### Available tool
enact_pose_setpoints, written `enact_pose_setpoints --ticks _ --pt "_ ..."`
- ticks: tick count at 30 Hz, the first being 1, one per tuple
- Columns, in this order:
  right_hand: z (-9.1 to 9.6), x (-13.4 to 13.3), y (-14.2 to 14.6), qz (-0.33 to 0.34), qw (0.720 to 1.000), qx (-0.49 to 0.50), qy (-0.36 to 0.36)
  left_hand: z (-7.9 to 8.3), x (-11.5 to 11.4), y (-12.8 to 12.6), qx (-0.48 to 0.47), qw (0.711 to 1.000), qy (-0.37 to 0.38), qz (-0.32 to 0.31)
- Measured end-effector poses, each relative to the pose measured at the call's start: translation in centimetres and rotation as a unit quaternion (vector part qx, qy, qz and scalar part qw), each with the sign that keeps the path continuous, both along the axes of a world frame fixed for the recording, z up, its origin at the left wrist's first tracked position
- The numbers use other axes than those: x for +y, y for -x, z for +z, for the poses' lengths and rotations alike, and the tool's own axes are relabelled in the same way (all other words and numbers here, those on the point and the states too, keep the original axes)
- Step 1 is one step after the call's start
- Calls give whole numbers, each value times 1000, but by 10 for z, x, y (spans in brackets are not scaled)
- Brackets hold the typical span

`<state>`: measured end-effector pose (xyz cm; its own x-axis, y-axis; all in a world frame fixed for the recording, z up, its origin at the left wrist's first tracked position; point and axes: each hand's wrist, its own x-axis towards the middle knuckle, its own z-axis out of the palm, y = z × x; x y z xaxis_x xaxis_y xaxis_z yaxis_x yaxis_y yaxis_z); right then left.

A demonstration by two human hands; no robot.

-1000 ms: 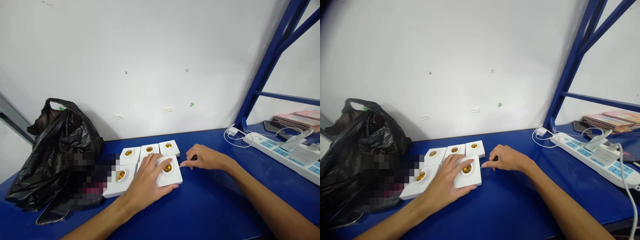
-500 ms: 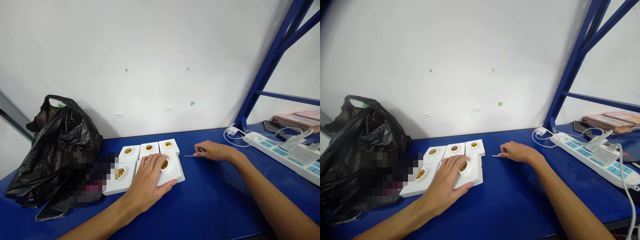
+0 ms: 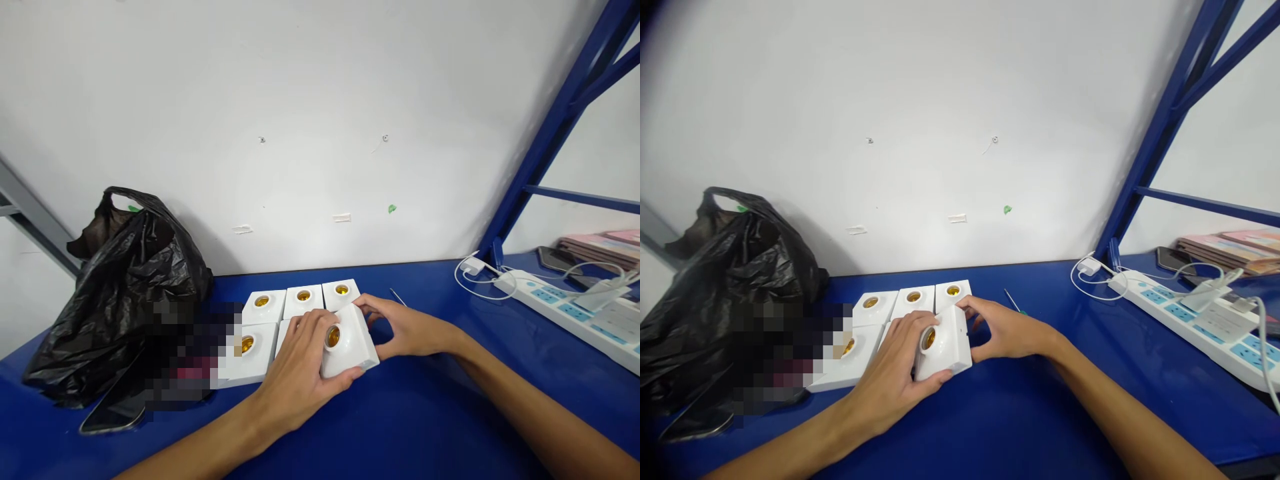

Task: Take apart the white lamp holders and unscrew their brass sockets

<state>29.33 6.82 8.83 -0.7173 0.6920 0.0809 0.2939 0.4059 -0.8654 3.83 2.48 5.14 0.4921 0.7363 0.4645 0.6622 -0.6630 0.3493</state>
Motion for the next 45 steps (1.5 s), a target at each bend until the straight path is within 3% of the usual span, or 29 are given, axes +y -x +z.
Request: enact_pose_setpoints --ticks 4,10,16,18,22,24,28,32,34,38,42,45 --pt "-2 -4 6 31 999 9 21 1 -2 -1 14 999 -34 -1" --pt "-7 -2 4 18 999 3 46 0 -1 -2 11 999 -38 -8" --pt "-7 9 -11 8 994 -88 58 -1 1 9 -106 994 -29 10" --pt "-4 12 -19 -4 989 -145 36 -1 0 11 -114 993 -34 -26" --pt "3 15 -34 -5 974 -225 -25 0 -5 7 -35 991 8 -133" --pt "8 16 -40 -8 972 -234 -20 2 -6 5 -3 991 35 -129" --pt "11 14 -34 -34 988 -147 -4 6 -4 3 17 995 52 -78" --pt "1 11 -11 -53 997 32 39 7 -1 3 17 996 53 -72" --pt "-6 12 -2 -76 993 68 59 5 -1 4 14 997 46 -66" --pt "-18 23 -3 -179 970 141 87 -1 2 6 18 1000 -22 -14" --pt "-29 42 -17 -292 927 211 103 -4 8 6 120 989 -82 31" --pt "-37 51 -22 -327 910 232 110 -6 11 4 181 979 -93 27"
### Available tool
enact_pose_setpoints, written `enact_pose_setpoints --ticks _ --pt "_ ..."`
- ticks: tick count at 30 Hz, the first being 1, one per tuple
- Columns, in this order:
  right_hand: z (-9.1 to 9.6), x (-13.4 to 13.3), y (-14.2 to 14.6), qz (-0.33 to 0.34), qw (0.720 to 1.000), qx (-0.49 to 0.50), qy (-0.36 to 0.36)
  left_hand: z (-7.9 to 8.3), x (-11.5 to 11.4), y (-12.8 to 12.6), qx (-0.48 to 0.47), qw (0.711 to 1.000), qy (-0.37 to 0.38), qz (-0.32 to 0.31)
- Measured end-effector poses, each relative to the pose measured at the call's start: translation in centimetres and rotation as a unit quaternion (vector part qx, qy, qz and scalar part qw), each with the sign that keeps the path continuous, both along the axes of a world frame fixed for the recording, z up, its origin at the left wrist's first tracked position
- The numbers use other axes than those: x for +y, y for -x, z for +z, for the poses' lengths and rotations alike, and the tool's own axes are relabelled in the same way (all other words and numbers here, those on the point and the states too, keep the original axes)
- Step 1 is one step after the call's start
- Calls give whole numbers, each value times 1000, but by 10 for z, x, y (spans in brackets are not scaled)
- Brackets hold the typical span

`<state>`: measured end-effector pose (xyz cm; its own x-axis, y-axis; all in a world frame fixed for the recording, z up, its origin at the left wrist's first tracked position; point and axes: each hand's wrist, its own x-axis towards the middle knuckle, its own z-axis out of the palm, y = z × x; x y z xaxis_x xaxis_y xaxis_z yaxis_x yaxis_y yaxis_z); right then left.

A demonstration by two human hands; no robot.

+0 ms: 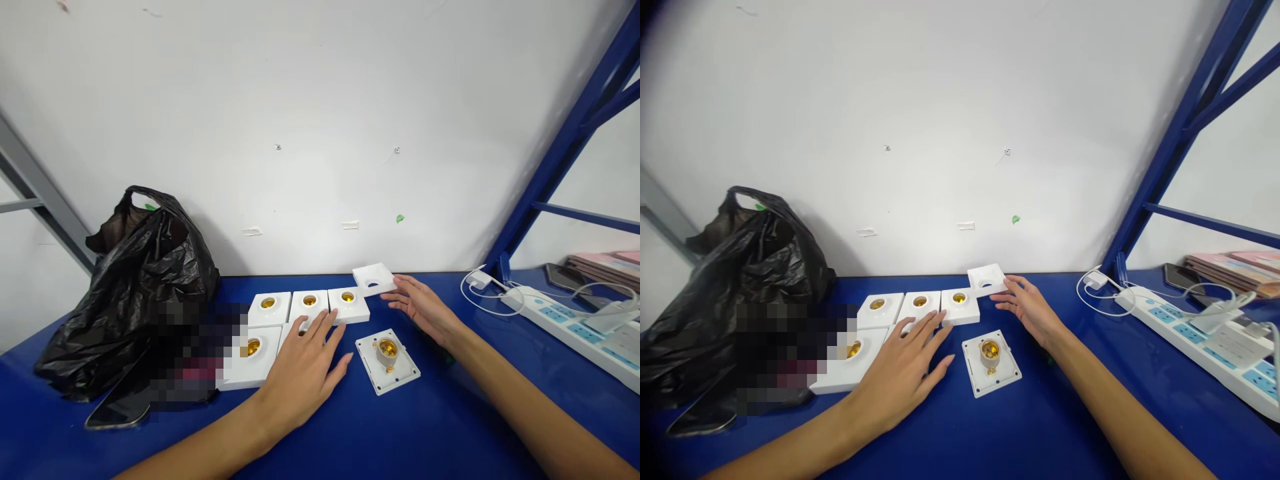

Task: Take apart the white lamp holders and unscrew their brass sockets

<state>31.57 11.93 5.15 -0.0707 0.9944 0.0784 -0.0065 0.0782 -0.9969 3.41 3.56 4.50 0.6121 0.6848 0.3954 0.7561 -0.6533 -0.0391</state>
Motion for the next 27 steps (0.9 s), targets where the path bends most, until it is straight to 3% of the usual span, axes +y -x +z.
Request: enact_pose_setpoints --ticks 5,9,17,22,27 --pt "-10 3 0 4 1000 -29 4 0 0 0 18 1000 1 1" --pt "-11 1 5 20 993 -111 -40 5 -1 0 32 999 7 -3" --pt "-5 -23 25 133 940 -274 -152 9 -1 -2 -49 996 37 -57" --pt "-5 -23 23 141 926 -311 -163 8 -2 -3 -95 991 50 -82" --pt "-1 -19 18 103 928 -300 -194 6 -4 -3 -141 988 43 -38"
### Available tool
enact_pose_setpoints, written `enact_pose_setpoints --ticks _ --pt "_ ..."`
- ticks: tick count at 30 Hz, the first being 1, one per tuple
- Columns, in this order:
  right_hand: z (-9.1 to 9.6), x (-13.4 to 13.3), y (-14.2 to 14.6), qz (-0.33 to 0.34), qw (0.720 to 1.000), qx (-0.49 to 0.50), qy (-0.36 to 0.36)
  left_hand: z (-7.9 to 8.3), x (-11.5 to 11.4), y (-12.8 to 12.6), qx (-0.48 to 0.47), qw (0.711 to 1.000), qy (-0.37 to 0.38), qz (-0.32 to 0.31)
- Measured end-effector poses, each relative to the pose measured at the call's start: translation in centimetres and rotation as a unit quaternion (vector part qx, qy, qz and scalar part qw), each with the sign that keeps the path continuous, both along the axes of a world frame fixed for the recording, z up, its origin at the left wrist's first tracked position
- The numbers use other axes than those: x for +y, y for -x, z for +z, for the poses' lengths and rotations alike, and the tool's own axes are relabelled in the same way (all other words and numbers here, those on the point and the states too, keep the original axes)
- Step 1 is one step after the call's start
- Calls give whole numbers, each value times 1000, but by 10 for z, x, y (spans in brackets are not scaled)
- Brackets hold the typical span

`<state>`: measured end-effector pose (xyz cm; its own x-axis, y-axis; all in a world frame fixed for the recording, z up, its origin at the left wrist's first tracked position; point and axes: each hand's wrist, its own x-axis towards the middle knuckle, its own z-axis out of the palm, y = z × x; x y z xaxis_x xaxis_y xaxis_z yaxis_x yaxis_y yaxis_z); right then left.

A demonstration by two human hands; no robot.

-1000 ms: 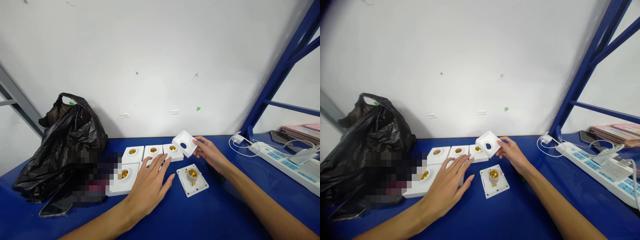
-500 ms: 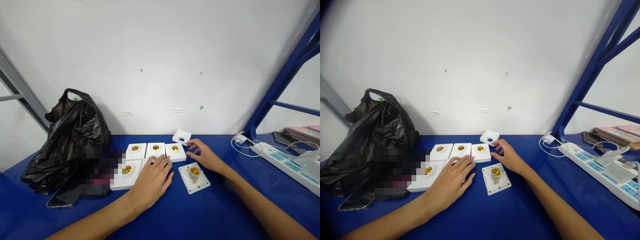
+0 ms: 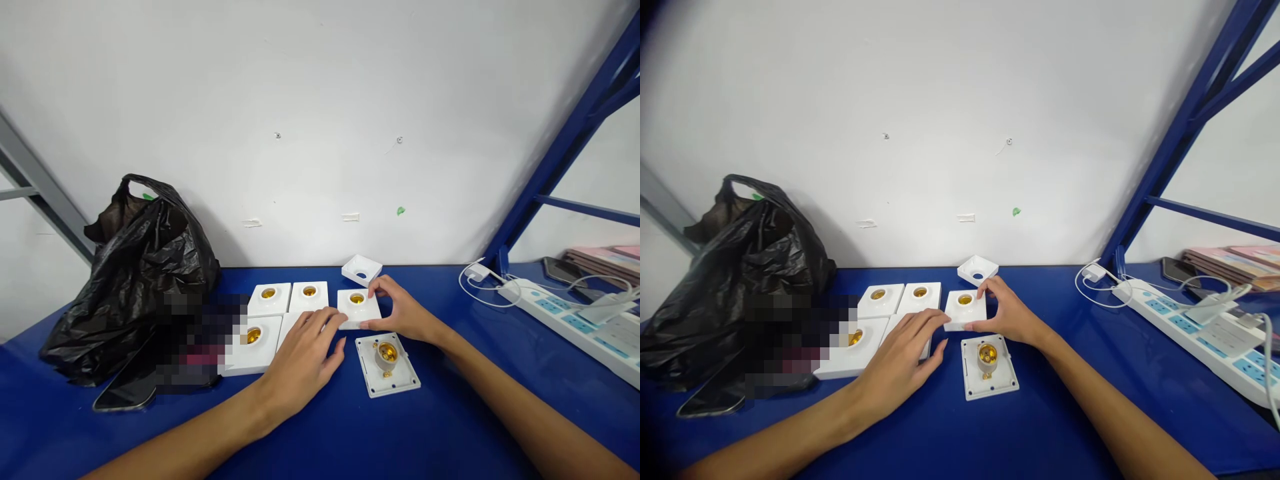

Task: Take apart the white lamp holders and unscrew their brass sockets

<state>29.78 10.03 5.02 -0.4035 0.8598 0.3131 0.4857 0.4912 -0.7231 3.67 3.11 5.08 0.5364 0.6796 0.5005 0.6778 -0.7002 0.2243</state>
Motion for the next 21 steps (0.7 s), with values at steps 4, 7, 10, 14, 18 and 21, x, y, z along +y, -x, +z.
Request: enact_pose_setpoints --ticks 4,7,10,14,18,21 --pt "8 -7 5 -21 999 29 -41 -2 -1 0 -22 998 31 43" --pt "13 -20 15 -15 997 40 -65 -2 -1 0 -27 998 42 39" --pt "15 -30 25 31 997 60 -48 -2 0 0 -33 998 43 32" --pt "14 -32 27 43 994 94 -17 -4 2 1 -41 998 38 30" --pt "15 -30 24 35 994 98 7 -5 2 2 -46 997 54 27" --pt "16 -35 27 37 994 100 27 0 0 2 -27 998 57 15"
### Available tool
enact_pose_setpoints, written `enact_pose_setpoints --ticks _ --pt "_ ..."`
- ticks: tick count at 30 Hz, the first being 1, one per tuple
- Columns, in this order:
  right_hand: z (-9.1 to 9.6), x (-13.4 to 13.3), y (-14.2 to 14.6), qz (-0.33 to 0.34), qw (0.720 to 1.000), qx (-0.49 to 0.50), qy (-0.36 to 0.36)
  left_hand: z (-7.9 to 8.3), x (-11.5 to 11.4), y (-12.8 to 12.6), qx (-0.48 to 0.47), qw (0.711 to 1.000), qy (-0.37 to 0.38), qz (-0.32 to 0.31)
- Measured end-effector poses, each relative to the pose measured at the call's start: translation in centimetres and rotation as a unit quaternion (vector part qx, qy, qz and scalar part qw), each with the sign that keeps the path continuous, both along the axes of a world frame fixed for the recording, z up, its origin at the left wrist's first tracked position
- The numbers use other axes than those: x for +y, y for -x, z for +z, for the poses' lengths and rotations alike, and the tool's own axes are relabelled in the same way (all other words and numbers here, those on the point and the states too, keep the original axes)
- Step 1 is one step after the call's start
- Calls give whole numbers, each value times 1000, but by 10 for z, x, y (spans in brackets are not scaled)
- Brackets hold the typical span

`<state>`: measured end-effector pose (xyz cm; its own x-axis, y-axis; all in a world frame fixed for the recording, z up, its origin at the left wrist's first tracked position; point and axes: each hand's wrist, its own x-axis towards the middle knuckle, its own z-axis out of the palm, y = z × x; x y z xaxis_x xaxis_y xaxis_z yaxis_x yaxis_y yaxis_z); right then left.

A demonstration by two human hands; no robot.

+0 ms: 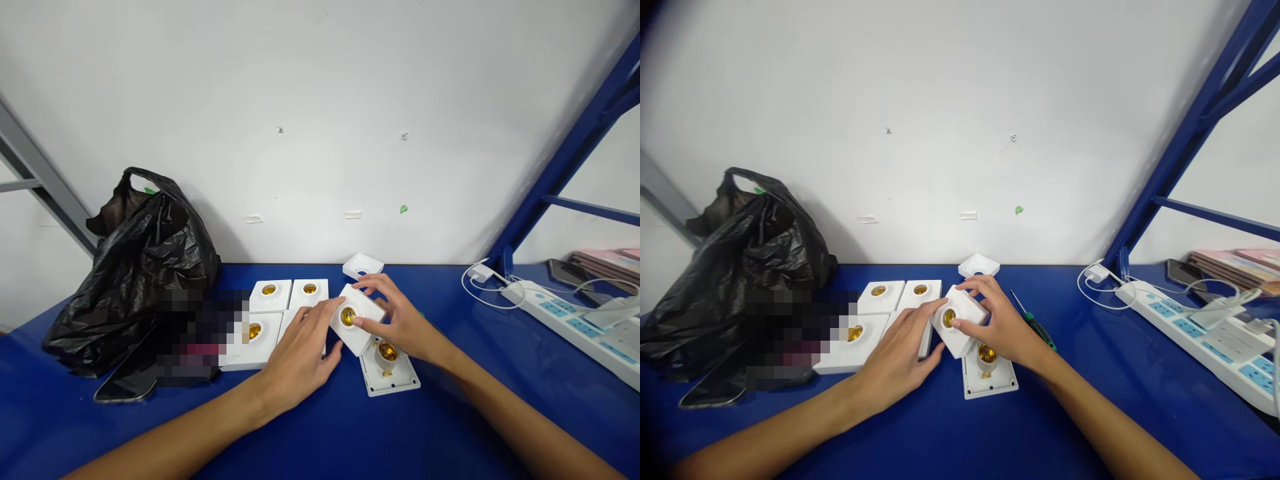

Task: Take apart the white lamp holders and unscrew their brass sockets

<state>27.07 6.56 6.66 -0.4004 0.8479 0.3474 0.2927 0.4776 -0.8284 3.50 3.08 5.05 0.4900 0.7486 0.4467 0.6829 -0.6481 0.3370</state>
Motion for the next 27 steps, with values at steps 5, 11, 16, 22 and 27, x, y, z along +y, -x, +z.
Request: enact_pose_setpoints --ticks 5,11,16,22,27 --pt "-1 -14 15 -33 999 24 -4 11 -3 -3 13 999 13 -50" --pt "12 -5 0 13 999 27 -16 3 -2 -1 -36 998 47 10" --pt "35 10 -52 -159 944 -283 -54 -3 -1 1 -57 998 38 4" --pt "28 18 -87 -56 893 -430 124 0 -1 0 -94 994 48 -1" --pt "32 15 -68 -8 942 -323 85 -1 0 0 -87 995 51 -4"
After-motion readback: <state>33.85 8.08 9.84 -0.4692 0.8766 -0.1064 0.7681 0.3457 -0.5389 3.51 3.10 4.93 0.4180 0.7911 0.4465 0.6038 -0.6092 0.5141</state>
